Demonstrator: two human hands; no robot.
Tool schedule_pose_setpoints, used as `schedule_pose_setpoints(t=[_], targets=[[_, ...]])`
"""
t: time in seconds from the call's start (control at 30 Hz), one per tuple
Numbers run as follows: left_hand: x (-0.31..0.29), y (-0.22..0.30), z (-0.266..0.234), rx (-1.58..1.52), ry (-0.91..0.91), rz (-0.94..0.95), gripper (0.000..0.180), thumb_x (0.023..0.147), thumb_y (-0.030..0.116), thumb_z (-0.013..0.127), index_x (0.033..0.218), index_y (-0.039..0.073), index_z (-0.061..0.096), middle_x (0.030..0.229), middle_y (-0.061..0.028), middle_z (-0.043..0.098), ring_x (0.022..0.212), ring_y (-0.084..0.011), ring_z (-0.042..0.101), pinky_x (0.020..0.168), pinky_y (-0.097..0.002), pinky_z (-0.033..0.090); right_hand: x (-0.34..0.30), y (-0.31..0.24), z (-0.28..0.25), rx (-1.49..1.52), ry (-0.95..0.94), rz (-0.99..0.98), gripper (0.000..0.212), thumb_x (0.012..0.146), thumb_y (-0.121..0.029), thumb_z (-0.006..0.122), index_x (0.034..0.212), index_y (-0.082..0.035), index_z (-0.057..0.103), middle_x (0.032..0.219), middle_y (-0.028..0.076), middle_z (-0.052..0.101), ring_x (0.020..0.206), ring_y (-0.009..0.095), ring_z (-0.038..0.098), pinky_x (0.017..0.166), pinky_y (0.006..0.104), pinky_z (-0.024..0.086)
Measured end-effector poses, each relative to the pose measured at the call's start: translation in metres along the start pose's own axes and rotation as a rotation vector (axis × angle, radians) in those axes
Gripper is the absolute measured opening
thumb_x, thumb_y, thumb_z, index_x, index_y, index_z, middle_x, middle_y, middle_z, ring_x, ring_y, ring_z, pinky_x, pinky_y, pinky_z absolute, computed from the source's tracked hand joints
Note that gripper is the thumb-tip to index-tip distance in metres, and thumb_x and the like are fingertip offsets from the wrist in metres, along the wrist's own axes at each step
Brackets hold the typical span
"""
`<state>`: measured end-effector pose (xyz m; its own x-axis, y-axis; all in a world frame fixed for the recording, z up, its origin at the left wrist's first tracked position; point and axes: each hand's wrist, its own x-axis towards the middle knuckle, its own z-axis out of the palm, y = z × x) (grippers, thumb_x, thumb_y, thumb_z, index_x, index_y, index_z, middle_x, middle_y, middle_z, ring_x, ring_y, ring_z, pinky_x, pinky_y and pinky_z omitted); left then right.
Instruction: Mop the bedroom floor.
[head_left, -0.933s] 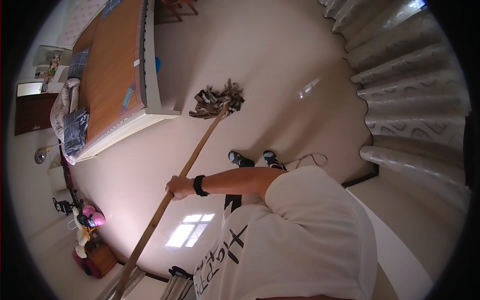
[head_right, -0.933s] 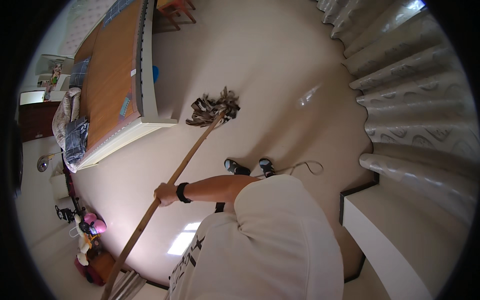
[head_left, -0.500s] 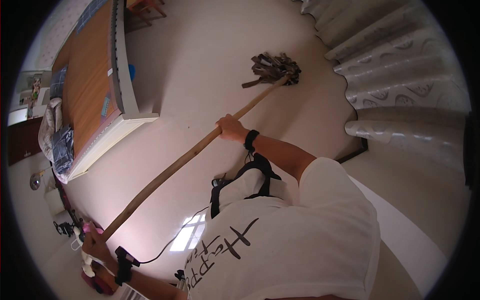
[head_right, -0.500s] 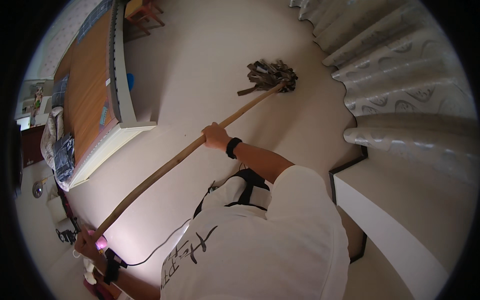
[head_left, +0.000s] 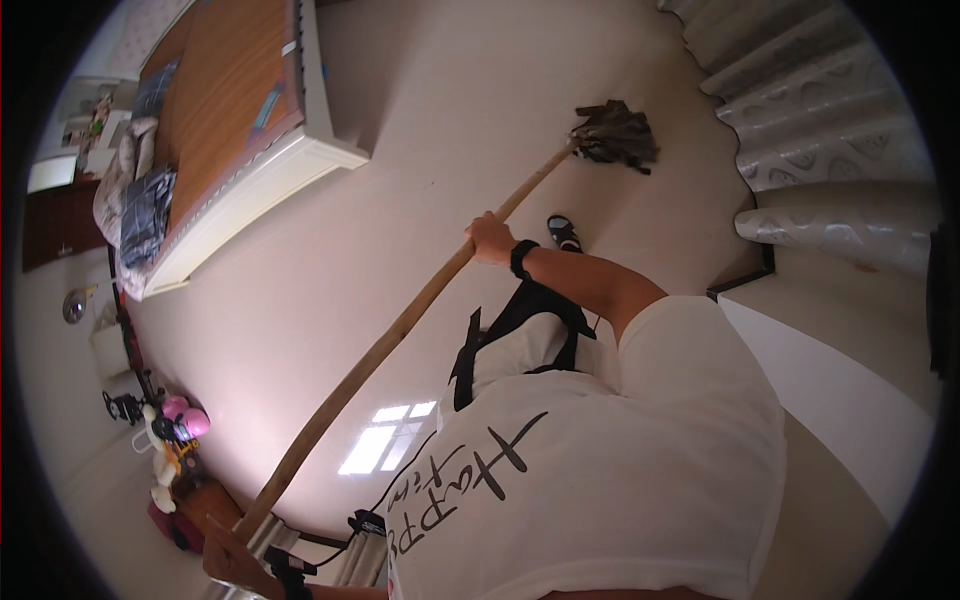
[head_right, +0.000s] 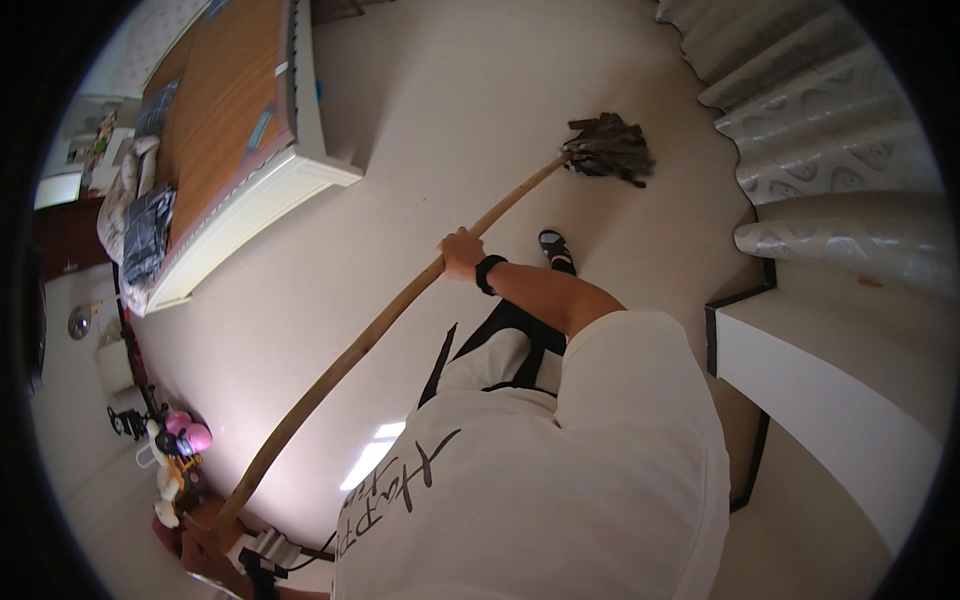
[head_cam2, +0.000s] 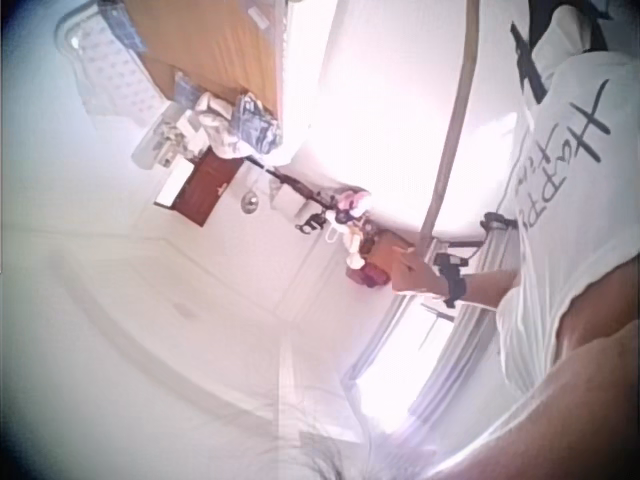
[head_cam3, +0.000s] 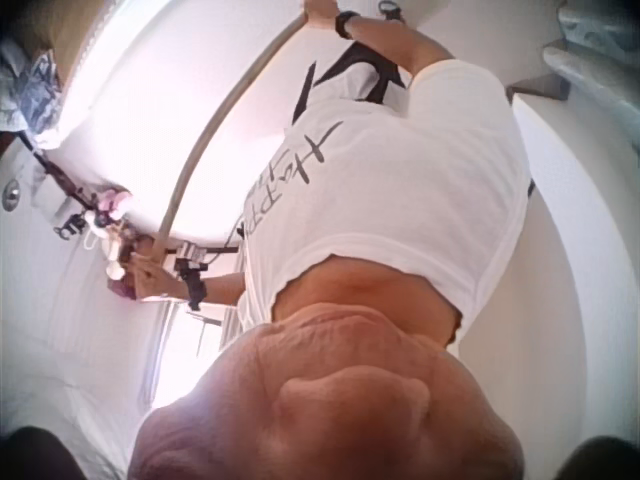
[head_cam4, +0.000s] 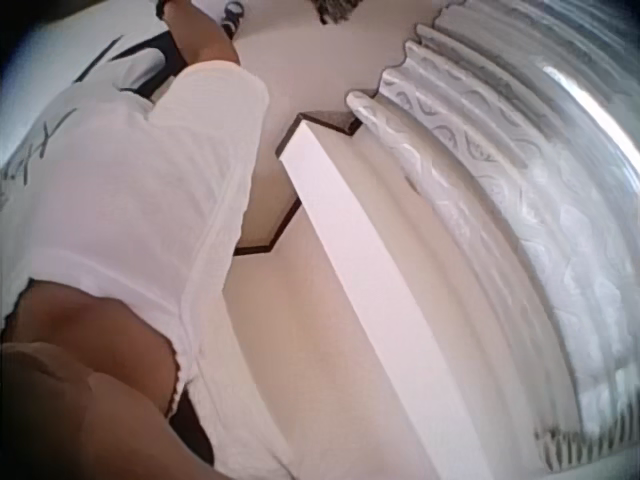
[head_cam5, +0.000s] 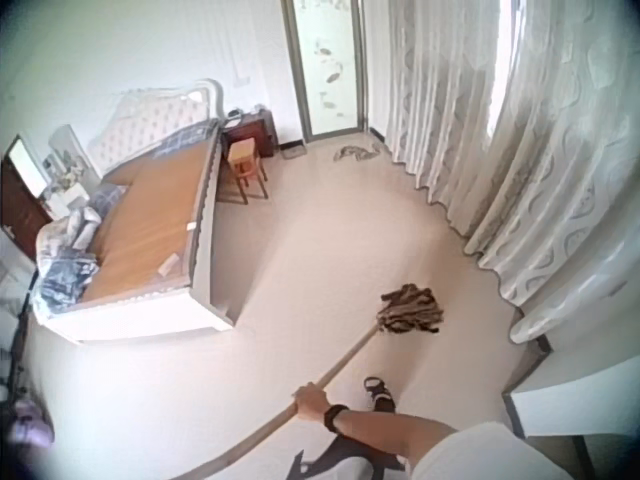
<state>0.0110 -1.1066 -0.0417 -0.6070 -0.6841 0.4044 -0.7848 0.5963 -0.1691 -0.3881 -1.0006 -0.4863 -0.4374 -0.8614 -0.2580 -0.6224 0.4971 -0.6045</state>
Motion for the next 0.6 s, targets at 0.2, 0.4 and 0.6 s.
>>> schedule_pose_setpoints(t=[0.2, 0.4, 0.6], targets=[[-0.108, -0.083, -0.142, 0.943, 0.043, 0.013, 0.043, 0.083, 0.019, 0.053, 0.046, 0.004, 0.039, 0.041, -0.0091, 0.036, 0.035, -0.0222, 0.032, 0.036, -0.0359, 0.025, -0.023, -0.197, 0.137, 0.159, -0.146, -0.462, 0.011, 0.050, -0.014, 0.058, 0.051, -0.006, 0.052, 0.056, 0.012, 0.052, 0.062, 0.031, 0.049, 0.064, 0.0404, 0.039], [-0.158, -0.074, -0.196, 0.744, 0.026, -0.343, 0.041, 0.082, 0.018, 0.054, 0.047, 0.003, 0.039, 0.041, -0.0084, 0.035, 0.036, -0.0199, 0.031, 0.036, -0.0346, 0.024, -0.080, -0.336, 0.200, 0.268, -0.546, -0.741, 0.020, 0.062, -0.026, 0.060, 0.062, -0.005, 0.059, 0.066, 0.013, 0.058, 0.078, 0.032, 0.052, 0.064, 0.0431, 0.046], [-0.171, -0.066, -0.182, 0.604, 0.012, -0.477, 0.040, 0.081, 0.017, 0.055, 0.048, 0.002, 0.039, 0.042, -0.0076, 0.034, 0.037, -0.0176, 0.029, 0.036, -0.0333, 0.023, -0.107, -0.344, 0.194, 0.279, -0.617, -0.768, 0.014, 0.059, -0.017, 0.061, 0.069, -0.007, 0.060, 0.074, 0.012, 0.059, 0.086, 0.031, 0.052, 0.067, 0.0425, 0.045]])
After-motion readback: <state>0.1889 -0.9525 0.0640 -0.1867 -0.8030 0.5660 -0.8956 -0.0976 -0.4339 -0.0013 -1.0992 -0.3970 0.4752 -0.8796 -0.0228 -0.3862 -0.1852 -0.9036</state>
